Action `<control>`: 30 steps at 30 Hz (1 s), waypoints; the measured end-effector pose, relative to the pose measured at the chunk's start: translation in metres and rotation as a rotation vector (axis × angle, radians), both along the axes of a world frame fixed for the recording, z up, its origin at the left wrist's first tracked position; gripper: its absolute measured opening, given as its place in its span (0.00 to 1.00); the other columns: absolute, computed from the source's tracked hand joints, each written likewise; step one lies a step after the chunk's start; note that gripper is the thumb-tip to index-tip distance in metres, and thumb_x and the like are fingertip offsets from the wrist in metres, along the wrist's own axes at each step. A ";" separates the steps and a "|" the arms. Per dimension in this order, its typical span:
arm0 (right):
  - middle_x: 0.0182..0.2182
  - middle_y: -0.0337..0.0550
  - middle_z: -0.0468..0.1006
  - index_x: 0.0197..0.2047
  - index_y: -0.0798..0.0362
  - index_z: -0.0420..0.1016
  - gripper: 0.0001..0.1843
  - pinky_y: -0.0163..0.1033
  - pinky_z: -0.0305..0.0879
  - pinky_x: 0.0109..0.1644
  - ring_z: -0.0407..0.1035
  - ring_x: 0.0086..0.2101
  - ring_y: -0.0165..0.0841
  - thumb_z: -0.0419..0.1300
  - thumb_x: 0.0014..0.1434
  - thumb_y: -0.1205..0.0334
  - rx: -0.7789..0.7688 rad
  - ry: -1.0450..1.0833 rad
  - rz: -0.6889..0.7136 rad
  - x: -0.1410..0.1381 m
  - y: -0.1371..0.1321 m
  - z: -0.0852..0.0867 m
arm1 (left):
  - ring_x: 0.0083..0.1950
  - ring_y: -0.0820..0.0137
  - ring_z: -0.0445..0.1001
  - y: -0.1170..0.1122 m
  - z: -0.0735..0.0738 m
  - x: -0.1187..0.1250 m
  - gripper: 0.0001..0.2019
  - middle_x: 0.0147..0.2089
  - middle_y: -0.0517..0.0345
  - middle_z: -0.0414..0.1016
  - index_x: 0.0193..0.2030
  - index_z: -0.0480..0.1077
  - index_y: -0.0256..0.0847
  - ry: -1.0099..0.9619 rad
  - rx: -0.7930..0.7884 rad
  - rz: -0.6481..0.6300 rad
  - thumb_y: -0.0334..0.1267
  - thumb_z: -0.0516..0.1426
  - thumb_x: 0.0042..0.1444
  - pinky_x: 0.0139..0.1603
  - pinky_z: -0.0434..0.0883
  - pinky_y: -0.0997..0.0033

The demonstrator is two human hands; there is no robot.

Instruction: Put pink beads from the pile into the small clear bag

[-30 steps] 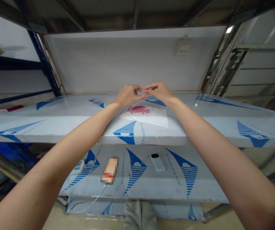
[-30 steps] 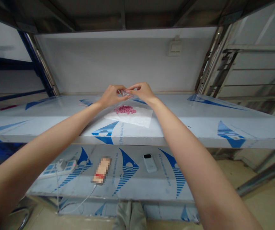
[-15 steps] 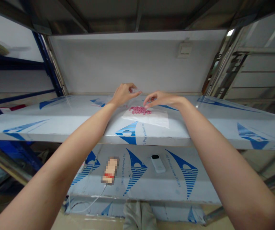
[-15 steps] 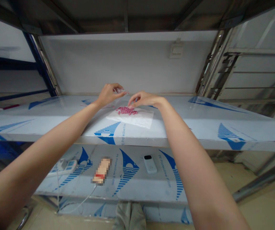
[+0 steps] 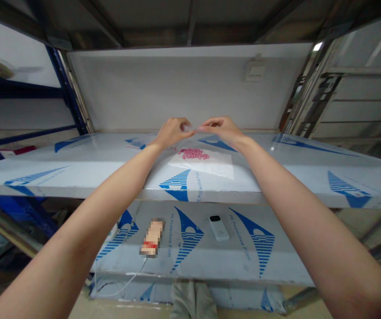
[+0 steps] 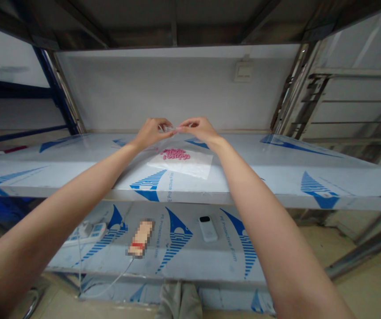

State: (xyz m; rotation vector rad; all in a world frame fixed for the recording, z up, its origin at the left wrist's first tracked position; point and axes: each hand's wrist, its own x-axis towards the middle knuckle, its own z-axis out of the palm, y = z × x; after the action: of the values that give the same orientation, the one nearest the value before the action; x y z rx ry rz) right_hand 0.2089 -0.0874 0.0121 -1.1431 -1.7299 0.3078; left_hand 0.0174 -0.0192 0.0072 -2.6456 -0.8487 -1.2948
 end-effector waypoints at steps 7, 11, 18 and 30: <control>0.28 0.44 0.77 0.27 0.51 0.79 0.13 0.40 0.61 0.37 0.66 0.33 0.35 0.68 0.48 0.50 0.158 -0.016 -0.059 -0.001 0.013 -0.004 | 0.38 0.69 0.75 -0.020 0.002 0.014 0.13 0.39 0.53 0.80 0.39 0.76 0.39 0.019 0.041 -0.092 0.47 0.61 0.55 0.42 0.68 0.71; 0.28 0.45 0.77 0.26 0.52 0.77 0.19 0.41 0.62 0.41 0.69 0.36 0.37 0.62 0.55 0.44 0.198 0.036 -0.073 -0.003 0.005 0.000 | 0.38 0.68 0.75 -0.015 0.002 0.013 0.15 0.39 0.53 0.80 0.40 0.76 0.39 -0.027 0.025 -0.075 0.49 0.61 0.55 0.42 0.68 0.70; 0.28 0.43 0.74 0.29 0.51 0.77 0.15 0.41 0.61 0.39 0.66 0.34 0.35 0.67 0.49 0.46 0.018 -0.117 -0.018 -0.009 -0.007 0.001 | 0.40 0.67 0.74 0.002 0.002 0.000 0.16 0.41 0.52 0.80 0.41 0.76 0.40 -0.106 -0.016 0.003 0.50 0.62 0.54 0.45 0.68 0.69; 0.38 0.47 0.73 0.32 0.49 0.84 0.07 0.43 0.62 0.39 0.67 0.35 0.36 0.69 0.49 0.57 -0.086 -0.440 0.211 -0.035 0.000 -0.025 | 0.38 0.67 0.75 0.015 0.001 -0.006 0.18 0.38 0.50 0.79 0.40 0.76 0.38 -0.148 -0.047 0.042 0.53 0.61 0.56 0.43 0.69 0.68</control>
State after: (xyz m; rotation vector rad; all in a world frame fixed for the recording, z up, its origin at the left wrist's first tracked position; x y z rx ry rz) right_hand 0.1742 -0.0871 -0.0132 -1.1500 -2.2511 0.2739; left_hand 0.0118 -0.0044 0.0085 -2.5766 -0.9597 -1.4935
